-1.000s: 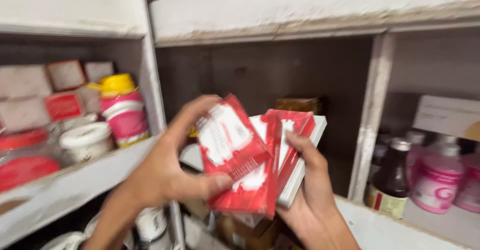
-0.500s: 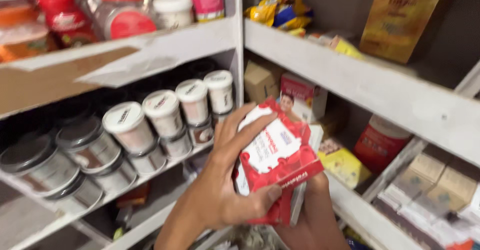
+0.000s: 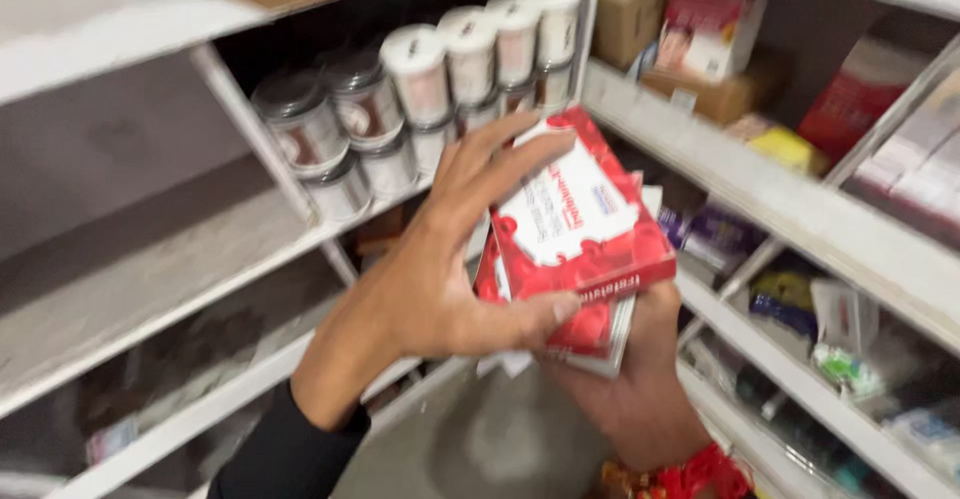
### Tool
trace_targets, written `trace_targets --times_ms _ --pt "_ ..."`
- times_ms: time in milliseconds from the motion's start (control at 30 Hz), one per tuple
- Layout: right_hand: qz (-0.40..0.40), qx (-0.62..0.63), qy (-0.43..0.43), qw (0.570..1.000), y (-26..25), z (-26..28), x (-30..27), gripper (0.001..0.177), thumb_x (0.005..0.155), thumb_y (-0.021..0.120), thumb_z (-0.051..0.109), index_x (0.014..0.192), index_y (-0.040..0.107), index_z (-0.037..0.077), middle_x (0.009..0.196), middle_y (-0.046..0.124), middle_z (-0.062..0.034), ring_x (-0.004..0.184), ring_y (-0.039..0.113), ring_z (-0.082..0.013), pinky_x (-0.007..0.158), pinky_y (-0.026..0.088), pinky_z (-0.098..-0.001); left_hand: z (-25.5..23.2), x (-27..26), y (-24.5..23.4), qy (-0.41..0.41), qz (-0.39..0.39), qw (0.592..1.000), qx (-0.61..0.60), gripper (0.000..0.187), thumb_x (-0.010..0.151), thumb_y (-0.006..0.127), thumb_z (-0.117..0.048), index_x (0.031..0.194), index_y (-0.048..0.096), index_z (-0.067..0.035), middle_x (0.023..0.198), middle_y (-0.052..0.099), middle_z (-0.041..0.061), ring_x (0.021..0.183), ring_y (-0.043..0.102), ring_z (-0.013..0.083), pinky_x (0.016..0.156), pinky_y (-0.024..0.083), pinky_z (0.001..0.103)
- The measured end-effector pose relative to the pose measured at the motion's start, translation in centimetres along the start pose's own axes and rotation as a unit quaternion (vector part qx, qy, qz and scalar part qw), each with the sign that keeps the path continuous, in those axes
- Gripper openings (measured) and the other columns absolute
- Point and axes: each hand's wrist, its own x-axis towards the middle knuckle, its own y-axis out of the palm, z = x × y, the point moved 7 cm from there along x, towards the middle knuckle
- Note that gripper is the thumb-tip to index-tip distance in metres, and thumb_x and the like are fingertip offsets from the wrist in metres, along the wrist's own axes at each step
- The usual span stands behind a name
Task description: The person organizes boxes of medicine by picking them up from a shelf, sorting through them on a red table, and then placing them back onto a different shelf.
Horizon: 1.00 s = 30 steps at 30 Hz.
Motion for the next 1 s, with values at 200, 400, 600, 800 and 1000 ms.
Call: trace_targets --times_ms 200,400,600,800,1000 --pt "-0.067 -0.068 0.022 0.995 2.8 -4.9 -6.2 0.054 0.095 0.052 0.039 0.138 0.056 0.007 0.126 0.068 -0.0122 0.111 0.067 -0.0276 0.099 0.052 -0.0485 -4.5 -9.6 -3.4 -0.059 0.043 0.997 -0.008 0.09 0.075 0.073 -0.038 0.158 0.046 -0.012 0.174 0.028 0.022 0.163 0.019 0.0442 0.128 0.021 0.059" --pt "-0.048 -0.15 0.045 0.986 5.1 -9.2 -12.1 0.055 0.09 0.058 0.033 0.139 0.056 0.008 0.129 0.069 -0.0103 0.116 0.068 -0.0263 0.101 0.053 -0.0481 -9.7 -18.5 -4.8 -0.119 -0.036 0.983 -0.133 0.062 0.088 0.057 -0.025 0.148 0.054 -0.007 0.173 0.015 0.028 0.162 0.012 0.0439 0.126 0.009 0.057" --pt "-0.026 -0.24 0.09 0.966 5.5 -14.0 -19.4 0.056 0.09 0.061 0.029 0.139 0.055 0.004 0.126 0.069 -0.013 0.114 0.068 -0.0269 0.101 0.053 -0.0469 -12.9 -27.9 -2.6 -0.199 -0.298 0.896 -0.264 0.073 0.087 0.08 -0.022 0.141 0.034 -0.002 0.16 0.03 0.022 0.144 0.045 0.0314 0.118 0.041 0.042" --pt "-0.047 -0.336 0.193 0.921 4.4 -18.8 -28.3 0.055 0.087 0.064 0.033 0.133 0.06 0.003 0.118 0.071 -0.0122 0.105 0.07 -0.0252 0.094 0.056 -0.0448 -18.5 -37.8 1.1 -0.361 -0.278 0.824 -0.336 0.097 0.08 0.077 -0.018 0.153 0.016 -0.008 0.138 0.055 0.017 0.125 0.057 0.0233 0.105 0.048 0.037" --pt "-0.015 -0.323 0.285 0.902 3.2 -25.5 -39.5 0.057 0.088 0.06 0.041 0.135 0.059 0.009 0.121 0.072 -0.0101 0.107 0.071 -0.0208 0.092 0.057 -0.039 -25.8 -47.5 2.2 -0.387 -0.326 0.821 -0.266 0.096 0.079 0.078 -0.013 0.157 0.022 -0.004 0.143 0.052 0.018 0.13 0.056 0.0255 0.105 0.05 0.038"
